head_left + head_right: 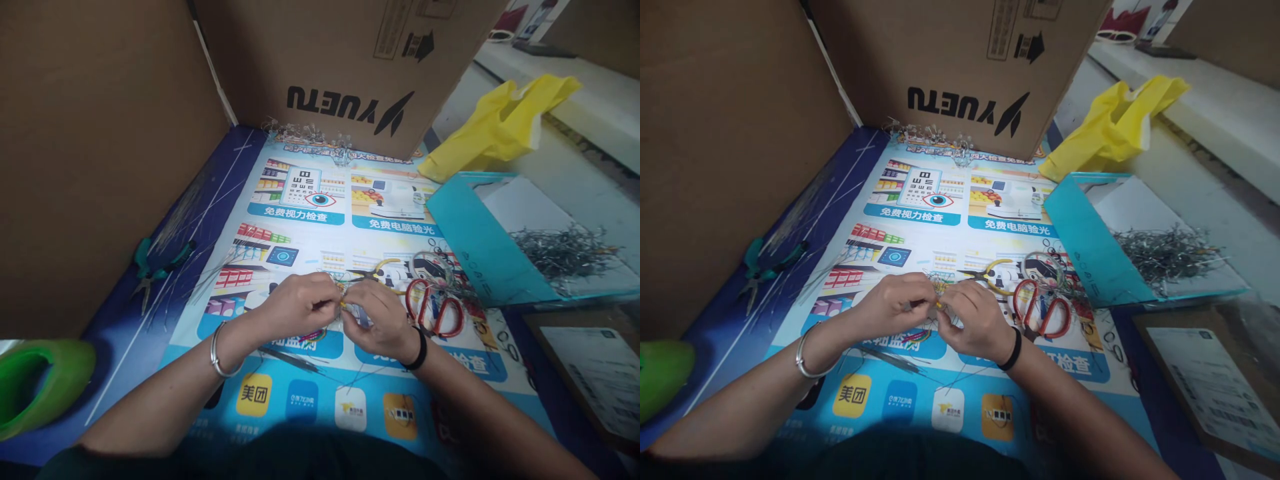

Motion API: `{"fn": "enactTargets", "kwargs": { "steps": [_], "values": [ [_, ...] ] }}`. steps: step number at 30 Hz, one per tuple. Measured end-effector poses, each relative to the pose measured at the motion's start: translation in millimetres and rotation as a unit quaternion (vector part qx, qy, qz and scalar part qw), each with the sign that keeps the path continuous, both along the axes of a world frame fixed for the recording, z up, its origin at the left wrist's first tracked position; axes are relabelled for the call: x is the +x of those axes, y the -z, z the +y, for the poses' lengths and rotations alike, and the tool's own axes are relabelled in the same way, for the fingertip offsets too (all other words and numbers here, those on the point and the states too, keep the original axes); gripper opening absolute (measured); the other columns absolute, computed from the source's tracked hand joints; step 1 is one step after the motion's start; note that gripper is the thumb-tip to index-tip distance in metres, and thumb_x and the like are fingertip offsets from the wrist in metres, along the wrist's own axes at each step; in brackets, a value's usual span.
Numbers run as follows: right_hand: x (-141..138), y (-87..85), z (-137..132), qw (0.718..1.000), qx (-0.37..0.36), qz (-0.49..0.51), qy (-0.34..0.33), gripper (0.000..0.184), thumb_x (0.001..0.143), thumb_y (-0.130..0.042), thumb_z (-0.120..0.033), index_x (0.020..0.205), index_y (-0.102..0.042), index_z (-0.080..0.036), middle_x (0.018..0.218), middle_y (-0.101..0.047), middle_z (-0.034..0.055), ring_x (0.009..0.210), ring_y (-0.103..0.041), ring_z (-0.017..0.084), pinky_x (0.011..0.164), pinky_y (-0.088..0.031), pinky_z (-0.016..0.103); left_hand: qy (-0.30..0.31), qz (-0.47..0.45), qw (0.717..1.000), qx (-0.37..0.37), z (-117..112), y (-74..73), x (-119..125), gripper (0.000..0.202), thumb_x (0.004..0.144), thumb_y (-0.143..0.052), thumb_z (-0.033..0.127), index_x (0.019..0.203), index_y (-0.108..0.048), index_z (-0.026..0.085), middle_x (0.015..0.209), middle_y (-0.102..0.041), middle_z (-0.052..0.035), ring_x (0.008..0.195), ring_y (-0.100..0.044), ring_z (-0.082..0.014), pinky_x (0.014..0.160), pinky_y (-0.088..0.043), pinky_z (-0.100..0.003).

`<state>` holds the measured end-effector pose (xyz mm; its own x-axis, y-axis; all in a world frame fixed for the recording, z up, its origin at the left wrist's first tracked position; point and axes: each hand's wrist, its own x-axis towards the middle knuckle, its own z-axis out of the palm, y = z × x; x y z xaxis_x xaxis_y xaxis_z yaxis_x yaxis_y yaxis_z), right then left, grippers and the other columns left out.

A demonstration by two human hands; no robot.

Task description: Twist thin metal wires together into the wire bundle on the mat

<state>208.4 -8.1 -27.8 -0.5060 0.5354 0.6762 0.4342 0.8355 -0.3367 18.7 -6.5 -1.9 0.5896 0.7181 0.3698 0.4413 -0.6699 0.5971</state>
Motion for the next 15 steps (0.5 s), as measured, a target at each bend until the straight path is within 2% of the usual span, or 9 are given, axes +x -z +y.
{"fn": "enactTargets", "kwargs": {
  "steps": [10, 15],
  "values": [
    [-1.1, 1.6, 0.3, 0.999, 0.027, -0.011, 0.017, 0.017, 0.074, -0.055, -0.006, 0.084, -0.057, -0.019, 0.076, -0.067, 0.0062, 0.072, -0.063, 0.018, 0.067, -0.053, 0.032, 0.002, 0.000, 1.000, -0.008, 0.1, -0.2, -1.0, 0.018, 0.076, -0.045, 0.006, 0.066, -0.057, 0.016, 0.063, -0.057, 0.0001, 0.064, -0.053, -0.0108, 0.056, -0.039, -0.021],
    [-1.8, -0.1, 0.4, 1.000, 0.021, -0.011, 0.014, 0.017, 0.074, -0.055, -0.005, 0.084, -0.059, -0.018, 0.076, -0.068, 0.0065, 0.073, -0.064, 0.019, 0.067, -0.053, 0.032, -0.007, -0.013, 1.000, -0.017, 0.9, -0.2, -1.9, 0.019, 0.075, -0.045, 0.007, 0.069, -0.060, 0.017, 0.066, -0.062, -0.0004, 0.066, -0.055, -0.0112, 0.058, -0.042, -0.021]
  ]
}}
